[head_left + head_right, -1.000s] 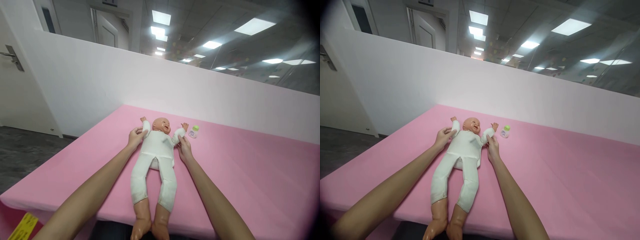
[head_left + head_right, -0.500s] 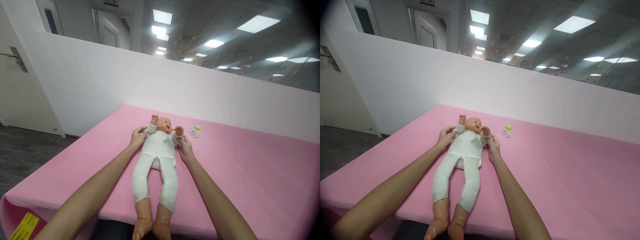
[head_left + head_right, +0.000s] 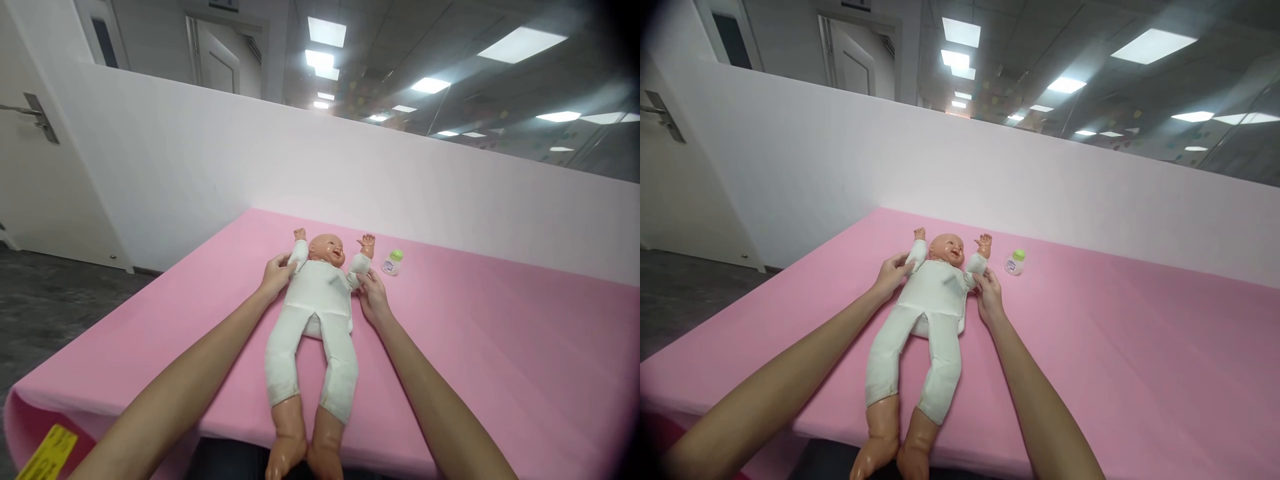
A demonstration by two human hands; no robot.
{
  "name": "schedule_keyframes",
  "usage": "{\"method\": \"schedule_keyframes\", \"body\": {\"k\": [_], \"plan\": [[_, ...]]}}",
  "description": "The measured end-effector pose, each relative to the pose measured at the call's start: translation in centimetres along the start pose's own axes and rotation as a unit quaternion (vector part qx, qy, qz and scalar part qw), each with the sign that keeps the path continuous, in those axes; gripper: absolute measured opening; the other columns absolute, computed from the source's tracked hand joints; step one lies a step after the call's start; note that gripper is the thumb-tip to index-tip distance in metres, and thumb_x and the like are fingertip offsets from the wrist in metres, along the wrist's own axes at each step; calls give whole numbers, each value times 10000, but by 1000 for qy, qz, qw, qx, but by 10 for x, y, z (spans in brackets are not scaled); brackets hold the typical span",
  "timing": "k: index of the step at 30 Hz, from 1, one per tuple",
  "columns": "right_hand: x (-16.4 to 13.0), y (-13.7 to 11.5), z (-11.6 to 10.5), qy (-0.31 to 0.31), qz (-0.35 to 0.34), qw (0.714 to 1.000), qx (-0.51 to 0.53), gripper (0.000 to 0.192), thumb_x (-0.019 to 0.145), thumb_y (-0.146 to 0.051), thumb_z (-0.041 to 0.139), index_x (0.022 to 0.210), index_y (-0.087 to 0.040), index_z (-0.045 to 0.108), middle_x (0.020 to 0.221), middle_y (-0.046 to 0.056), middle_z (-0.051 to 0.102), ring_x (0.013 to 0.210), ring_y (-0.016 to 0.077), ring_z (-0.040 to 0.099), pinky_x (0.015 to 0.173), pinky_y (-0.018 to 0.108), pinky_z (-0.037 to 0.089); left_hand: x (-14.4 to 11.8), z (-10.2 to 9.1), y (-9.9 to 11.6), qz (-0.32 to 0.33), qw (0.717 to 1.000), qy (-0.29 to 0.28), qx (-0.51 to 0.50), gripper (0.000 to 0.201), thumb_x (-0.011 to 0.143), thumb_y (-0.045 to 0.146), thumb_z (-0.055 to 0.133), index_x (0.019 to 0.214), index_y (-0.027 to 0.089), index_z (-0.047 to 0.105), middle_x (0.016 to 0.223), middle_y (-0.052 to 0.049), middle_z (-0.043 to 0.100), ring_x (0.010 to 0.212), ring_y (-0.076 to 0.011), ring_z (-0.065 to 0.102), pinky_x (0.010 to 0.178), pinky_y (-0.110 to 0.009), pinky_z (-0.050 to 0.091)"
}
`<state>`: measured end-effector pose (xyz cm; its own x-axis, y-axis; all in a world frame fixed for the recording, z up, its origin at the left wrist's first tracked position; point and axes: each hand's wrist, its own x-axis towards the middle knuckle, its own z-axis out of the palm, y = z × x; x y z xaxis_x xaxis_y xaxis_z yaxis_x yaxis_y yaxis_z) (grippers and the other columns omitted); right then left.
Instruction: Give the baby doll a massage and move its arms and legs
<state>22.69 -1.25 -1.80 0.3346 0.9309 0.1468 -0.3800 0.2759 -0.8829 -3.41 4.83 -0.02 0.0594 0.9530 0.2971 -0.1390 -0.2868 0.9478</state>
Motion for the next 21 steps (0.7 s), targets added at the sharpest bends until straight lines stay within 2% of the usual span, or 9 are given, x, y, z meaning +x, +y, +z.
{"method": "schedule_keyframes", "body": {"k": [3,6,13,18,21], "plan": [[-3,-1,2,-18,-11,1000,-2,305,654,-288,854,898,-245,675,773,-40,664,639,119,531,556,247,390,-1,3,2,23,1000,-4,7,343,709,302,750,1027,180,715,1087,-79,752,1018,-241,674,857,-320,505],[-5,0,4,-22,-17,1000,-7,303,676,-347,861,897,-234,686,851,-11,710,702,134,575,588,255,408,0,4,3,32,999,0,22,271,712,318,757,940,181,707,1024,-60,746,986,-223,667,860,-306,497],[-2,-1,4,12,7,1000,-18,358,663,-420,891,909,-230,714,758,-24,670,661,146,565,557,269,428,0,0,-1,8,1000,-6,-13,428,724,368,805,1100,170,756,1196,-118,751,1108,-277,679,938,-370,514],[1,-1,2,48,25,998,-11,351,647,-434,893,870,-218,730,776,-1,691,718,181,605,581,293,462,-3,-1,2,-32,999,-4,4,501,744,473,818,1137,166,769,1182,-122,761,1080,-302,691,878,-380,541],[0,-2,2,32,20,999,-12,320,655,-388,875,886,-221,729,779,-11,681,702,165,584,573,284,444,-4,0,4,-33,999,-6,1,520,727,463,831,1148,163,769,1192,-126,760,1083,-307,690,880,-386,545]]}}
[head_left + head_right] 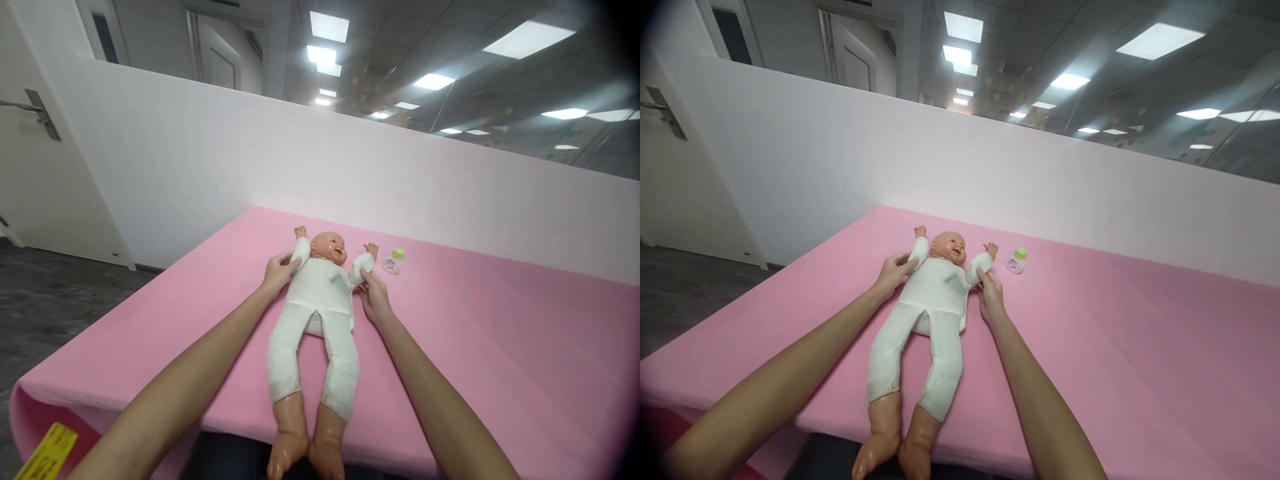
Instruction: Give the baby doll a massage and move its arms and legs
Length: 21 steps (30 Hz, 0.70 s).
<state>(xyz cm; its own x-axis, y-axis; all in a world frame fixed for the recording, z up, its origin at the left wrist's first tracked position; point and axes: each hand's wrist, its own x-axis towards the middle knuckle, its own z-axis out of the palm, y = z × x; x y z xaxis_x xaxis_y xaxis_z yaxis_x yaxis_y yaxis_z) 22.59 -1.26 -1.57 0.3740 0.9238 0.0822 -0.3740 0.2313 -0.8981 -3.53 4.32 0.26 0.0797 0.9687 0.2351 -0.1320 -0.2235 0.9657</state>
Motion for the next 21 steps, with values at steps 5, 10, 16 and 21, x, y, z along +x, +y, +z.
{"method": "schedule_keyframes", "body": {"k": [5,10,16,21], "plan": [[-5,-2,2,-41,-20,999,-15,215,650,-304,832,788,-230,685,765,-21,664,672,140,554,577,272,419,3,1,0,9,999,-18,-36,492,665,388,857,1106,179,796,1256,-116,743,1176,-329,662,973,-420,522],[-7,-1,3,-59,-42,997,-24,213,686,-322,827,811,-229,683,820,6,691,742,166,604,617,282,460,2,2,-1,7,999,-23,-35,420,682,378,833,1049,175,811,1219,-124,755,1169,-328,661,976,-424,520],[1,2,-2,31,-34,999,-12,438,628,-416,904,939,-248,646,823,-25,693,702,157,604,594,275,472,4,0,-3,15,999,-24,-27,490,675,409,854,1091,171,753,1120,-114,769,994,-274,699,781,-341,532],[3,4,-5,42,-29,999,-4,425,641,-443,904,904,-235,642,744,-40,658,648,142,561,557,264,427,6,-1,-6,-6,1000,-2,-1,564,665,528,876,1071,171,713,949,-104,761,779,-216,678,615,-296,467]]}}
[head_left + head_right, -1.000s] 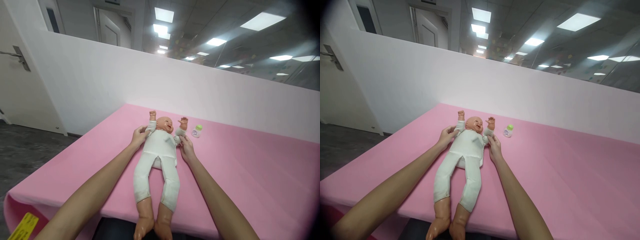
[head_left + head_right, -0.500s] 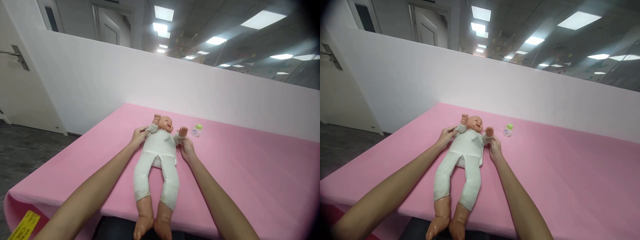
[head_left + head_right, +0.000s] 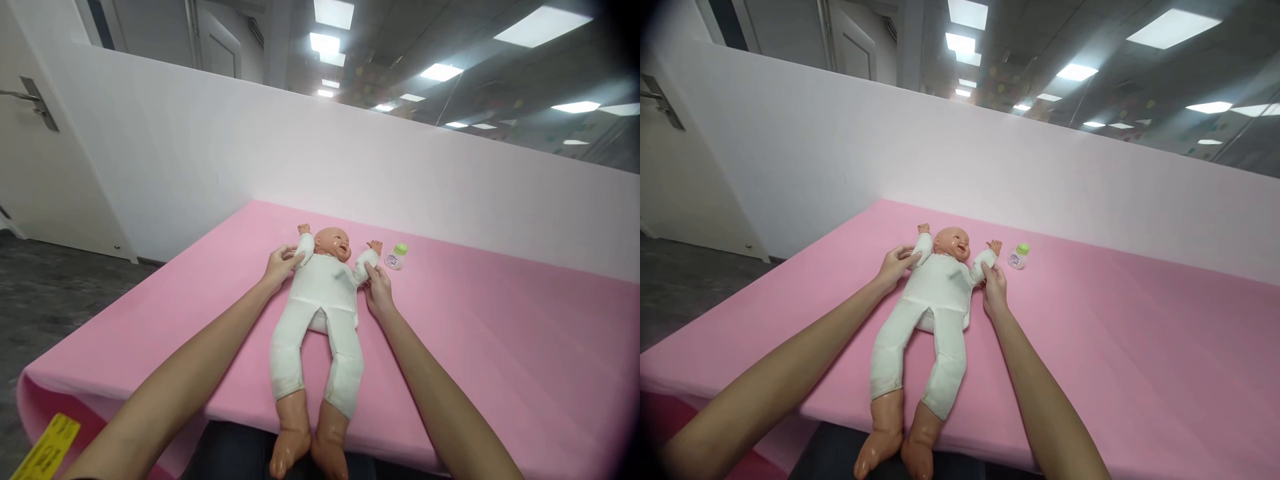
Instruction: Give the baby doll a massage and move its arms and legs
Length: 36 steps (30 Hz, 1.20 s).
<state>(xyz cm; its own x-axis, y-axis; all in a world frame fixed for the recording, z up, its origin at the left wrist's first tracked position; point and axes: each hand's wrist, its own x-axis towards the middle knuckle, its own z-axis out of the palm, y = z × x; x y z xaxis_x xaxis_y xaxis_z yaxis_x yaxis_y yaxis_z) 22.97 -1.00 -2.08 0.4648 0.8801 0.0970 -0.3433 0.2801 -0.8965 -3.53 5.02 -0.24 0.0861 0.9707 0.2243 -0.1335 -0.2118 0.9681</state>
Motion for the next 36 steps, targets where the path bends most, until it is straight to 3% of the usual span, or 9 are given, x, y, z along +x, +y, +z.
{"method": "schedule_keyframes", "body": {"k": [5,9,14,20,24,28,32,36], "plan": [[-4,-3,1,-37,-14,999,-14,396,632,-313,877,970,-251,680,806,-37,698,667,141,577,585,266,429,-4,3,5,13,1000,-15,-6,530,655,467,881,1071,174,735,1087,-121,756,951,-252,684,756,-326,522],[-9,-5,3,-68,-19,997,-20,318,627,-271,850,913,-243,715,777,-34,679,647,129,543,588,271,412,-6,5,7,35,999,-31,-18,348,674,332,815,983,186,745,1097,-88,755,1036,-256,671,875,-344,526],[-11,-3,4,-84,-21,996,-13,275,666,-280,856,913,-235,743,738,-35,663,623,118,505,594,273,405,-7,8,8,32,999,-21,-10,214,693,274,741,888,187,761,1044,-81,764,1009,-267,676,843,-349,534],[-8,-1,3,-65,-39,997,-31,327,700,-388,884,946,-230,738,853,-14,711,736,144,604,663,267,478,-10,9,11,16,999,-24,-30,468,708,373,825,1132,186,767,1186,-110,757,1087,-305,678,869,-383,551],[-6,-1,1,-45,-25,998,-45,357,703,-465,886,890,-207,725,787,-15,687,703,143,588,639,266,472,-8,8,9,3,1000,-9,-28,486,700,423,854,1107,171,768,1180,-130,754,1076,-318,685,876,-406,547],[-6,-2,1,-44,-28,998,-34,333,678,-420,894,859,-206,714,772,-21,677,689,138,572,625,263,465,-5,8,6,-5,1000,-4,-18,519,677,405,855,1122,160,753,1122,-127,760,1021,-306,688,838,-387,538],[-7,-3,1,-58,-32,998,-25,294,636,-298,871,872,-219,714,741,-46,653,642,115,530,578,238,435,-3,10,6,12,1000,-12,-24,416,645,304,799,1036,171,750,1079,-87,765,989,-259,678,821,-334,520],[-8,-2,1,-73,-35,996,-30,298,656,-295,854,914,-216,726,761,-40,666,625,101,516,570,229,436,-3,14,6,12,999,-17,-41,290,633,240,742,915,174,736,958,-57,758,883,-219,673,777,-310,510]]}}
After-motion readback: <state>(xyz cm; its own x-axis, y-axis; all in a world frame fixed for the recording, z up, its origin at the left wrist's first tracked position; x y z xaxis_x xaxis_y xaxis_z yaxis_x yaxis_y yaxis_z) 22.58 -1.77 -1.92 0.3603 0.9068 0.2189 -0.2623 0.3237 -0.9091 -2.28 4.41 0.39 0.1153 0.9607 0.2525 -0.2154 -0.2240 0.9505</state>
